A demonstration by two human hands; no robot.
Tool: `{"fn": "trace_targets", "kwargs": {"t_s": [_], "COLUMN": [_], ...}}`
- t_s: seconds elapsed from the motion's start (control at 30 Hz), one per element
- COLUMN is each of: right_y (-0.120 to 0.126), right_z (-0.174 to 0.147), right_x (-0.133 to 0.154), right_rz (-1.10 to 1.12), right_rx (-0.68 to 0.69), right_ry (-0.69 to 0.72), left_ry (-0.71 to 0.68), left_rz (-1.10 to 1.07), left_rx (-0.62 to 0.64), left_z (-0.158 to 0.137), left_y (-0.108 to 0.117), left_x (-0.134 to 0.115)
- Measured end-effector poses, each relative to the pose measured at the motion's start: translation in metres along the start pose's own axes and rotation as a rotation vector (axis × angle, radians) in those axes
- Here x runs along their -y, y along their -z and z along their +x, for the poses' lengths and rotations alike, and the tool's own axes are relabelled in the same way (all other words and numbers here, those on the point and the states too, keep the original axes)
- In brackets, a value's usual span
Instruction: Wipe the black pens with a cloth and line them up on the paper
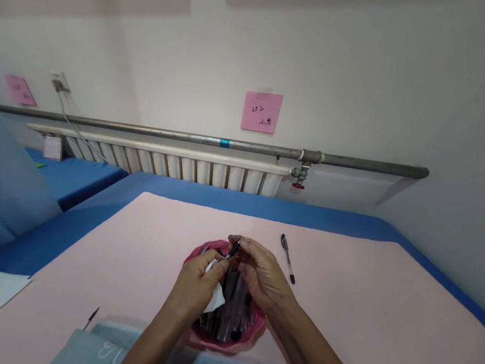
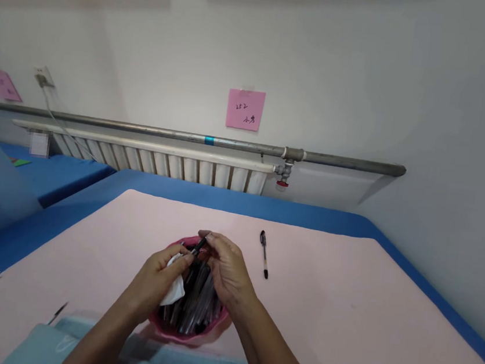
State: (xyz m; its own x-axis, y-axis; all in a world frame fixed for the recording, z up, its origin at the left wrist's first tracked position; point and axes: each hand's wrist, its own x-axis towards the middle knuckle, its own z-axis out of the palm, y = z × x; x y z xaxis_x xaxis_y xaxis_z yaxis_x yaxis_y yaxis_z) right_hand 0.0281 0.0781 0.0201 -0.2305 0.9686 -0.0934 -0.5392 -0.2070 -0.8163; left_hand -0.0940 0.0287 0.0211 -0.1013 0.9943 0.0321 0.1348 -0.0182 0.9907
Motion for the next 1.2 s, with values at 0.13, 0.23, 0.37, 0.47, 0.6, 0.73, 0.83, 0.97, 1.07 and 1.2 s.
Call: {"fn": "trace_targets", "kwargs": {"t_s": [0.13, 0.23, 0.37, 0.47, 0.6, 0.73, 0.83, 0.97, 1.07, 1.2], "right_y": [-0.0001, -0.0003, -0.0008, -0.0005, 0.0003, 0.0009, 0.0010, 0.0015, 0.0026, 0.0034], "right_z": [-0.0003, -0.0003, -0.0009, -0.0012, -0.0010, -0.0006, -0.0006, -0.0005, 0.0003, 0.0012], "right_x": [0.0003, 0.0011, 0.0020, 0.0018, 0.0011, 0.0004, -0.0003, -0.0004, 0.0006, 0.0018], "right_rz": [-0.022, -0.001, 0.028, 0.020, 0.005, -0.006, -0.004, -0.024, -0.034, -0.054], "right_rx": [-0.048, -0.035, -0.070, -0.060, -0.062, -0.063, -0.040, -0.056, -0.028, -0.043], "right_ry": [0.014, 0.013, 0.007, 0.005, 0.001, -0.020, -0.022, -0.007, -0.016, -0.007], "left_ry": [-0.010, -0.013, -0.025, -0.033, -0.024, 0.000, 0.005, -0.006, -0.008, -0.060], "left_rz": [0.039, 0.058, 0.075, 0.084, 0.090, 0.094, 0.085, 0.086, 0.104, 0.203], "left_rx": [0.012, 0.015, 0.011, 0.012, 0.010, 0.021, 0.020, 0.035, 0.043, 0.046], "left_z": [0.0001, 0.0009, 0.0016, 0.0017, 0.0021, 0.0023, 0.0024, 0.0027, 0.0030, 0.0021], "left_y": [0.0003, 0.0010, 0.0016, 0.0015, 0.0015, 0.0013, 0.0011, 0.0018, 0.0034, 0.0059], "left_x": [0.0009, 0.0031, 0.0048, 0.0044, 0.0035, 0.0034, 0.0040, 0.0049, 0.0046, -0.0002]}}
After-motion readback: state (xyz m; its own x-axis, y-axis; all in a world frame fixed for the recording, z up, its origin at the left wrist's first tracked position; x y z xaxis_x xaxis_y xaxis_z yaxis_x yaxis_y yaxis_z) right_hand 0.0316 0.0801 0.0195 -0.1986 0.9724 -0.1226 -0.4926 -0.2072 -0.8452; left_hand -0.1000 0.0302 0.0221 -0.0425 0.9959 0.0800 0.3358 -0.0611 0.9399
